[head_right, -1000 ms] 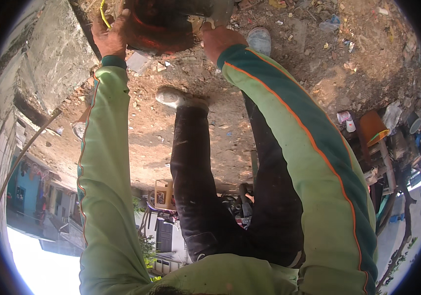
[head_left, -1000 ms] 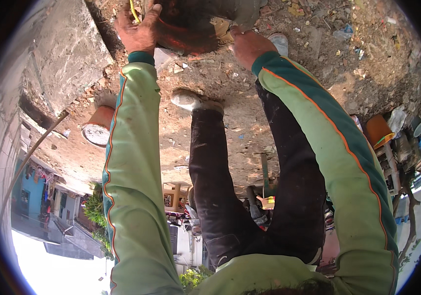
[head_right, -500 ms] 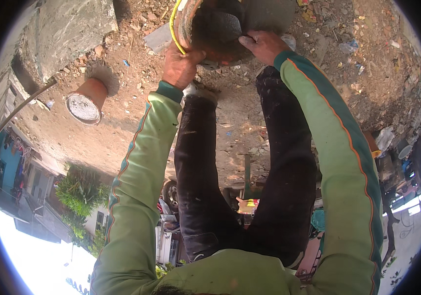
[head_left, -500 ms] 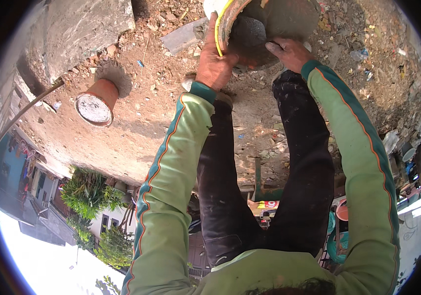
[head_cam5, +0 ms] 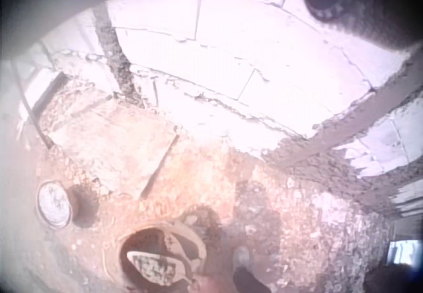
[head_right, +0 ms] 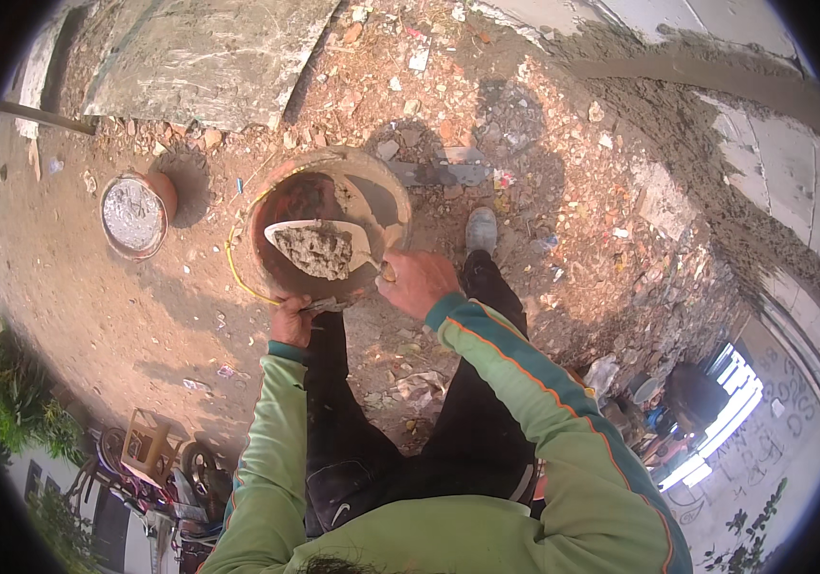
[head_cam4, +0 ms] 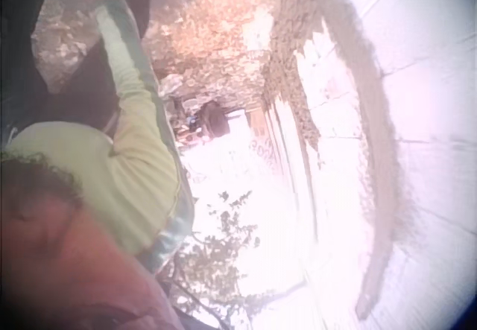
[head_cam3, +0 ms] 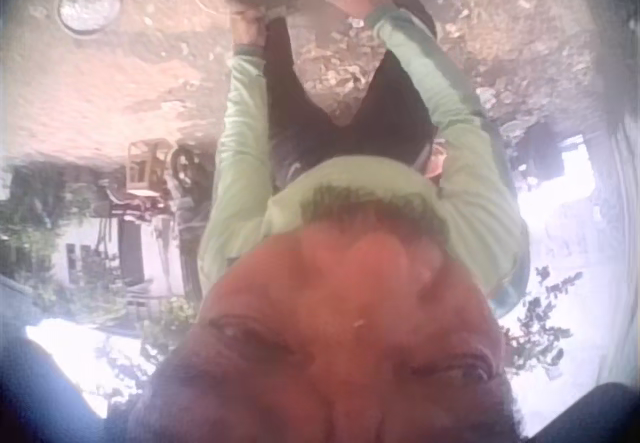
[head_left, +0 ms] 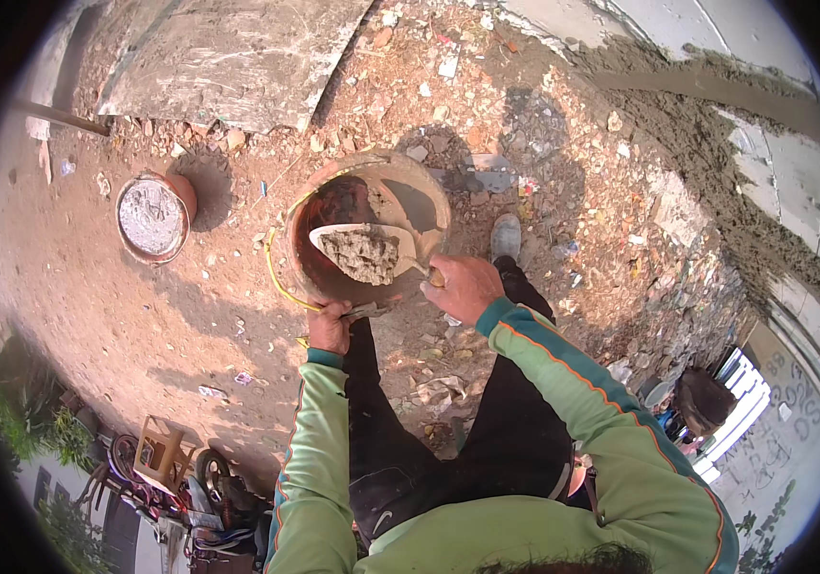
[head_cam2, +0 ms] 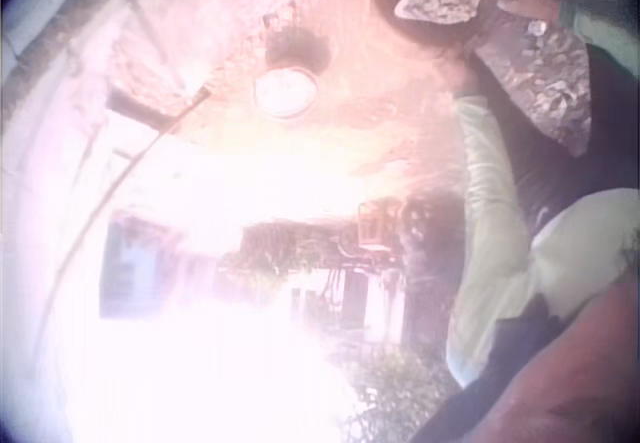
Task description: The person scoops cement from a bucket using a trowel and applies it to a block wall. They smooth the cement along the wall's surface and use a long metal rod to level the applied material.
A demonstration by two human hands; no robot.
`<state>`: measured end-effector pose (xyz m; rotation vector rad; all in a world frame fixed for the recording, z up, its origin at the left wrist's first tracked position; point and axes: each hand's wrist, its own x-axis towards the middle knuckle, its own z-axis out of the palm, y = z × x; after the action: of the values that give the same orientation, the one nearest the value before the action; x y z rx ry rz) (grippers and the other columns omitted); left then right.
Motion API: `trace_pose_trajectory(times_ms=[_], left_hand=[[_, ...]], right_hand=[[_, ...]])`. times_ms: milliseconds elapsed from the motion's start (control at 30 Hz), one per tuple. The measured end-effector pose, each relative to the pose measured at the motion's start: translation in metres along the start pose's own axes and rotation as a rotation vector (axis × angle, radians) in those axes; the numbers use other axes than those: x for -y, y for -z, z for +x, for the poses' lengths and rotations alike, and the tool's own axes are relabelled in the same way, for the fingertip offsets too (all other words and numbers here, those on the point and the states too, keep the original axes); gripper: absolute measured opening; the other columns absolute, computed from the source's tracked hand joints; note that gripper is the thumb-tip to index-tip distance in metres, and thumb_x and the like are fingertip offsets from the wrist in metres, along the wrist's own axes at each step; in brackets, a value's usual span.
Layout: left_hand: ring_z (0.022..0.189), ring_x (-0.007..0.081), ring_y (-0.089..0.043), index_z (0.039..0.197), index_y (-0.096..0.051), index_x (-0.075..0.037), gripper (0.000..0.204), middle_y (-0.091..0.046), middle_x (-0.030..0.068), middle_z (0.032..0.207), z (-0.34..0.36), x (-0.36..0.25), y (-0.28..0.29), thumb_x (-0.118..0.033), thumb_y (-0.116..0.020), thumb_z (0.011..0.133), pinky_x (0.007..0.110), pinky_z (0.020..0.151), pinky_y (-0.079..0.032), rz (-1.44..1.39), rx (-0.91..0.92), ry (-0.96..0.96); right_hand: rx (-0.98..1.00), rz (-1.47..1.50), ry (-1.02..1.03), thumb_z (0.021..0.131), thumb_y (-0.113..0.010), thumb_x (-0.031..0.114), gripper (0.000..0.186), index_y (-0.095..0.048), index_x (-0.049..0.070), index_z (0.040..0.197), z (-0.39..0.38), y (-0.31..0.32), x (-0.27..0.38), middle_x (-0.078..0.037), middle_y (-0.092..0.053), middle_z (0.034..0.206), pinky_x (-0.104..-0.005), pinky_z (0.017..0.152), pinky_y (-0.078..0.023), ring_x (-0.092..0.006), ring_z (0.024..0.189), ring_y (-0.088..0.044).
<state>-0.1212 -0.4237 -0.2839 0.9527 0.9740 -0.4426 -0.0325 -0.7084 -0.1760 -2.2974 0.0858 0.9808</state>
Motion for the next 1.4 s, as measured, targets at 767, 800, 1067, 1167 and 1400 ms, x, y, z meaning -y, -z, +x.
trace_pose_trajectory(times_ms=[767,800,1067,1167,1400], left_hand=[[0.084,0.0209,-0.062,0.124,-0.041,-0.013,0.055,-0.055,0.0056,0.101,-0.131,0.031,-0.054,0.005,-0.061,0.077,0.039,0.06,-0.061,0.043,-0.703,-0.313],[0.078,0.0183,-0.061,0.119,-0.042,-0.013,0.051,-0.055,0.0038,0.095,-0.111,0.037,-0.064,0.006,-0.063,0.077,0.036,0.057,-0.059,0.018,-0.644,-0.314],[0.083,0.0106,-0.05,0.104,-0.048,-0.008,0.037,-0.051,0.0007,0.095,-0.063,0.039,-0.122,0.008,-0.061,0.073,0.028,0.08,-0.046,0.262,-0.229,-0.497],[0.077,0.0109,-0.053,0.104,-0.049,-0.008,0.036,-0.053,0.0012,0.092,-0.074,0.012,-0.123,0.01,-0.06,0.074,0.025,0.072,-0.048,0.241,-0.064,-0.518],[0.087,0.0132,-0.059,0.118,-0.05,-0.004,0.042,-0.058,0.0042,0.102,-0.103,-0.006,-0.072,0.012,-0.062,0.081,0.028,0.08,-0.052,0.438,-0.084,-0.65]], right_hand=[[-0.089,0.211,-0.311,0.1,-0.057,0.031,0.031,-0.058,0.005,0.116,-0.09,0.321,-0.264,0.002,-0.05,0.073,-0.0241,0.055,-0.04,-0.0056,0.063,-0.044],[-0.067,0.128,-0.266,0.1,-0.055,0.03,0.031,-0.057,0.004,0.116,-0.101,0.29,-0.237,0.001,-0.05,0.075,-0.0256,0.059,-0.04,-0.0068,0.066,-0.044],[-0.033,-0.442,0.127,0.096,-0.05,0.018,0.025,-0.055,0.004,0.116,0.023,0.042,-0.097,-0.02,-0.061,0.115,-0.0505,0.086,-0.052,-0.0403,0.103,-0.062],[-0.098,-0.493,0.184,0.095,-0.045,0.012,0.027,-0.055,0.003,0.118,0.046,-0.006,-0.083,-0.019,-0.059,0.114,-0.0481,0.086,-0.053,-0.0384,0.106,-0.062],[0.048,-0.684,0.316,0.092,-0.048,0.014,0.026,-0.064,0.001,0.106,0.026,-0.023,-0.022,-0.018,-0.064,0.098,-0.0452,0.08,-0.056,-0.0341,0.096,-0.066]])
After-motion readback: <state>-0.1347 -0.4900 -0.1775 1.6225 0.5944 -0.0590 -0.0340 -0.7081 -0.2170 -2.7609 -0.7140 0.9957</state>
